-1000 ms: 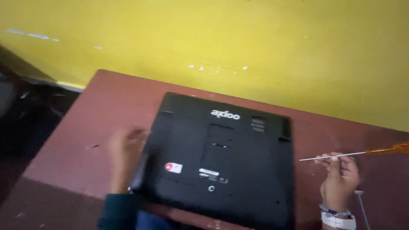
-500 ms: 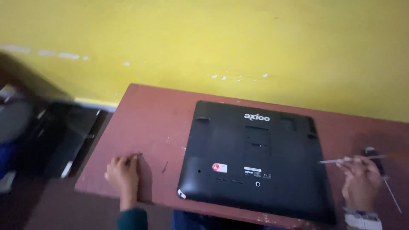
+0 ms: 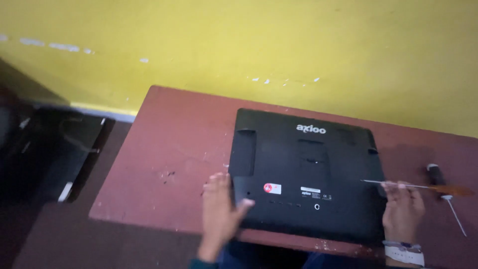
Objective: Unscrewing the back cover of an electronic monitor using a manual screwdriver.
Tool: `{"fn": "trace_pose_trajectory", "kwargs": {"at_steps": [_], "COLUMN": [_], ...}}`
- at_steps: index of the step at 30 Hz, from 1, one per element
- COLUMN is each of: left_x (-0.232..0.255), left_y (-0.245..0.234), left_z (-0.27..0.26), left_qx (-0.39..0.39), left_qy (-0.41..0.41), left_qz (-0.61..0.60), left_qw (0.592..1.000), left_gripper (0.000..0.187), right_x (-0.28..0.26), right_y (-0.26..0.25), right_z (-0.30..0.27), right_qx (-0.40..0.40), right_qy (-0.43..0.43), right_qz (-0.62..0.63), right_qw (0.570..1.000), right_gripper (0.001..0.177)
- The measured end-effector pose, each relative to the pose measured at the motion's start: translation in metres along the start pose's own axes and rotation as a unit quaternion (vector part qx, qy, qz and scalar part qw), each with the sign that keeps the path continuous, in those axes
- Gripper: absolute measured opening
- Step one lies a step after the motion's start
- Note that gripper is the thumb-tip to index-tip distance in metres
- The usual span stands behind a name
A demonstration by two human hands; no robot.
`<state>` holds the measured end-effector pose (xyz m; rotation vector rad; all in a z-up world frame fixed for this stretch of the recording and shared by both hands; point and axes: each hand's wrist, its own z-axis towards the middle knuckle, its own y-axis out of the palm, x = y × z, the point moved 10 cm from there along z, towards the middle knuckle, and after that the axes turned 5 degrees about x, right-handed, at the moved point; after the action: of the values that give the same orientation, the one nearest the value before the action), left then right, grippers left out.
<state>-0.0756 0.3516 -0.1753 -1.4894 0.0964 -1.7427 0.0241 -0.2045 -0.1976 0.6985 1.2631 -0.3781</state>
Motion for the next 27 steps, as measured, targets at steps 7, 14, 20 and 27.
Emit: {"fn": "trace_pose_trajectory", "kwargs": {"at_steps": [7,14,20,27], "left_x": [0.043,0.039,0.032,-0.006], "left_y": [0.027,0.056,0.03,0.043], "left_z": [-0.065,-0.181,-0.162,-0.148], "left_qx": [-0.046,0.008,-0.076,-0.014], "left_qy": [0.065,0.058,0.103,0.235], "left_qz": [0.064,0.065,0.078,0.344], "left_qw": [0.995,0.996,0.989,0.909], "left_gripper": [0.08,0.097,0.055,0.098], "right_x": [-0.017,-0.072,-0.083,-0.063], "right_y": [-0.004,0.068,0.223,0.277], "right_z": [-0.004,-0.062,-0.219,-0.279], "right_qx": [-0.043,-0.232,-0.498,-0.619], "right_qy": [0.014,0.005,-0.041,-0.107], "right_qz": [-0.067,0.0,-0.162,-0.126], "right_qw": [0.997,0.973,0.851,0.768], "right_gripper": [0.007,0.004,0.012,0.005]}}
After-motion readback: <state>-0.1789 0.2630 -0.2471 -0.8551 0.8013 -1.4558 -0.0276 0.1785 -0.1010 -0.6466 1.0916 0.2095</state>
